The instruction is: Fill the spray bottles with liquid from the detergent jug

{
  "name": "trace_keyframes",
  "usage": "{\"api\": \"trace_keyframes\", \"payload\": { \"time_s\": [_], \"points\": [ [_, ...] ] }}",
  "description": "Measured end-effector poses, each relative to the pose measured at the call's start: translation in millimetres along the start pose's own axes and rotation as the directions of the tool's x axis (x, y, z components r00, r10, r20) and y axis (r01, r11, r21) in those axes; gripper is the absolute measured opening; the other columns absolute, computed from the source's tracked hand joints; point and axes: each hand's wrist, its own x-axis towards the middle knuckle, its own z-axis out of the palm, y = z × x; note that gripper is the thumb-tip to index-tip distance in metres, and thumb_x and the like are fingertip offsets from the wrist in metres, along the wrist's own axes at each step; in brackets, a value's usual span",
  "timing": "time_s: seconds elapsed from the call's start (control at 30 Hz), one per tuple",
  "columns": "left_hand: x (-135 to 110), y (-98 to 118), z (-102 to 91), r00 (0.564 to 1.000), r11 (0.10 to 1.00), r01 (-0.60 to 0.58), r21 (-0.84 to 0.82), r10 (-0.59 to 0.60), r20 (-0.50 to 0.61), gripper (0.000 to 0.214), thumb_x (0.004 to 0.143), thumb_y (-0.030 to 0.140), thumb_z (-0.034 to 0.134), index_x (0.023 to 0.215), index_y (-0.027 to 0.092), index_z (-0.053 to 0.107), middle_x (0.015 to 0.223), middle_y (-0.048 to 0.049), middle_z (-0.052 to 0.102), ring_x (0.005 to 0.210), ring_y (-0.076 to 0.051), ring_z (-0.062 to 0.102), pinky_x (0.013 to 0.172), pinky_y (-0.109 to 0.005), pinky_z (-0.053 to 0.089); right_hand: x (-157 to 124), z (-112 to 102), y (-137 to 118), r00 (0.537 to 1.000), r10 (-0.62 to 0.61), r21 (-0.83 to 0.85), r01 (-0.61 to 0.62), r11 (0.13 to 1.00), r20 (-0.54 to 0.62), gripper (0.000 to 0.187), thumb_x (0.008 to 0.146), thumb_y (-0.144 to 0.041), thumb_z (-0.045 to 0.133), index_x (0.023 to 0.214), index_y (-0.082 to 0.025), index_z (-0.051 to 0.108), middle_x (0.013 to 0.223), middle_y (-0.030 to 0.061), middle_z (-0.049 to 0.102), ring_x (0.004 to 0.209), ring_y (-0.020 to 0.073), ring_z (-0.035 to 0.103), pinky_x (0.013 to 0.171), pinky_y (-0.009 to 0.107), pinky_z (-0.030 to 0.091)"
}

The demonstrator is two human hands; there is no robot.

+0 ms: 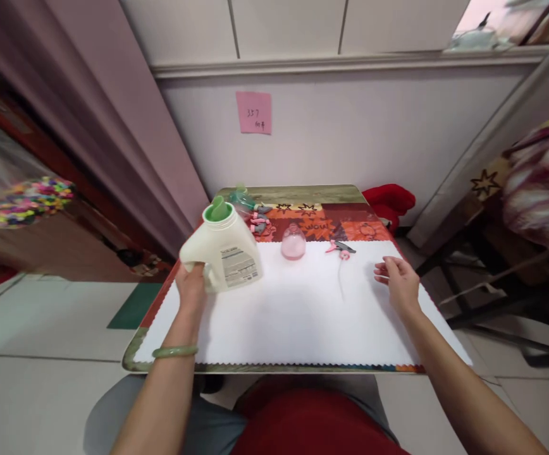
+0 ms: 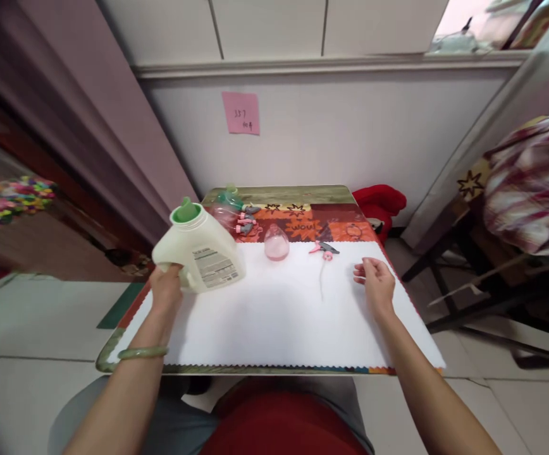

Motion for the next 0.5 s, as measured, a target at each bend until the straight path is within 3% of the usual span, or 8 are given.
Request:
{"api": "trace_keyframes", "payload": {
  "time_s": [0.1, 0.2, 0.37, 0.5],
  "points": [
    [9, 3, -14.1, 0.998, 1.000, -0.016, -0.015, 0.015, -0.059, 0.035, 0.058, 0.033, 0.077, 0.086, 0.015, 0.067, 0.081, 0.0015, 0.065, 0.072, -0.013, 0.056, 0.068, -0.026, 0.044, -2, -36, 11, 0.999, 0.023, -0.100, -0.025, 0.995, -0.022, 0.040, 0.073, -0.055, 0.076, 0.089, -0.020, 0.066, 0.080, 0.0036, 0.071, 0.064, 0.0146, 0.066, 0.052, 0.025, 0.055],
    [18, 4, -25.6, 0.994, 1.000, -0.005, 0.008, 0.006, -0.107, 0.032, 0.057, 0.032, 0.077, 0.082, 0.016, 0.065, 0.078, 0.0020, 0.064, 0.069, -0.013, 0.054, 0.064, -0.027, 0.042, -5, -42, 12, 0.999, 0.040, -0.164, -0.039, 0.986, -0.002, 0.042, 0.074, -0.058, 0.072, 0.092, -0.021, 0.064, 0.081, 0.0024, 0.070, 0.066, 0.0143, 0.068, 0.055, 0.025, 0.056],
    [24, 0, -33.4, 0.995, 0.997, 0.004, 0.074, 0.003, -0.102, 0.026, 0.060, 0.033, 0.074, 0.075, 0.017, 0.061, 0.075, 0.0013, 0.061, 0.068, -0.014, 0.052, 0.060, -0.027, 0.040, 1, -11, 1, 0.974, 0.095, -0.345, -0.018, 0.938, 0.207, 0.044, 0.077, -0.060, 0.070, 0.094, -0.020, 0.065, 0.082, 0.0049, 0.073, 0.066, 0.0173, 0.071, 0.057, 0.028, 0.058],
    [21, 0, -40.2, 0.996, 0.986, -0.052, 0.161, 0.064, -0.069, 0.028, 0.061, 0.030, 0.073, 0.082, 0.017, 0.060, 0.081, -0.0008, 0.062, 0.075, -0.018, 0.055, 0.067, -0.032, 0.047, 19, 27, -9, 0.934, 0.143, -0.556, 0.069, 0.828, 0.328, 0.045, 0.075, -0.062, 0.075, 0.092, -0.020, 0.067, 0.080, 0.0067, 0.075, 0.064, 0.0205, 0.072, 0.057, 0.030, 0.055]
  ]
}}
